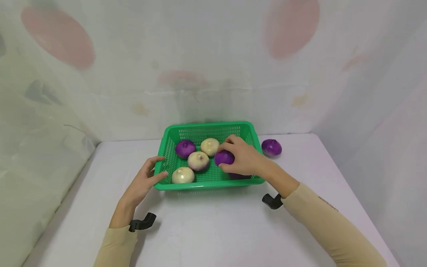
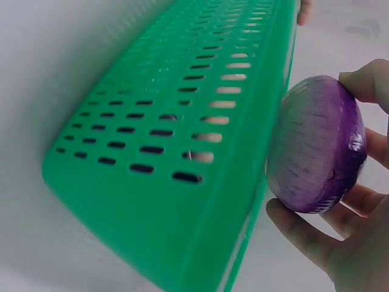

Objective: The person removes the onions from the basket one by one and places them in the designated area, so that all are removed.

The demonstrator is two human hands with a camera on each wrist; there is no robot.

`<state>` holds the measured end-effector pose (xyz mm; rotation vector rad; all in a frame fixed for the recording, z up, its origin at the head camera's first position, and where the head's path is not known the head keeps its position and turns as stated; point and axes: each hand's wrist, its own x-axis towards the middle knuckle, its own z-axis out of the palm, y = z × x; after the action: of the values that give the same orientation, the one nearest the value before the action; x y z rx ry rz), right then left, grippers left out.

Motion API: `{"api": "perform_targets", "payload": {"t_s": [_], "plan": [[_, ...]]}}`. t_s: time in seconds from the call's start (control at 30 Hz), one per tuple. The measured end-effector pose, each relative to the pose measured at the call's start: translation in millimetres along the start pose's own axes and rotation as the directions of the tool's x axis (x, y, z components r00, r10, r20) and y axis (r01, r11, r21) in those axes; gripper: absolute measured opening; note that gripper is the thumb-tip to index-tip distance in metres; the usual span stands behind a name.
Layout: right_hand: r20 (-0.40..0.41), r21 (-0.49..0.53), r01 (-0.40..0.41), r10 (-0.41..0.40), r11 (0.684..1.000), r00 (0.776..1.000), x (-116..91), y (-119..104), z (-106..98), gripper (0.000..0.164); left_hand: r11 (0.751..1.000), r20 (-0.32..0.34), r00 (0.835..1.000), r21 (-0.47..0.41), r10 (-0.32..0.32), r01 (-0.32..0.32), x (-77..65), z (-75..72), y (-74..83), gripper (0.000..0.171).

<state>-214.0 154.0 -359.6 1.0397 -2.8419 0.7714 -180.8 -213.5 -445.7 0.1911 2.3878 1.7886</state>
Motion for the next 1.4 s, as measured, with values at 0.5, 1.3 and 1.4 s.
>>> {"api": "perform_targets", "payload": {"t_s": [0.5, 1.3, 1.4], "plan": [[-0.075, -0.065, -0.038, 0.033, 0.997, 0.997, -29, 13, -29, 0.036, 1.0, 0.004, 1.0, -0.011, -0.006, 0.006, -1.2, 0.3, -0.5, 0.065], [-0.289, -0.02, -0.13, 0.119, 0.991, 0.95, -55, 61, -68, 0.038, 1.0, 0.019, 1.0, -0.008, 0.0, 0.0, 3.2, -2.8, -3.9, 0.065], [-0.309, -0.034, -0.177, 0.158, 0.984, 0.938, -56, 68, -71, 0.038, 1.0, 0.014, 1.0, -0.005, -0.001, 0.001, 2.9, -3.0, -4.3, 0.064]]}}
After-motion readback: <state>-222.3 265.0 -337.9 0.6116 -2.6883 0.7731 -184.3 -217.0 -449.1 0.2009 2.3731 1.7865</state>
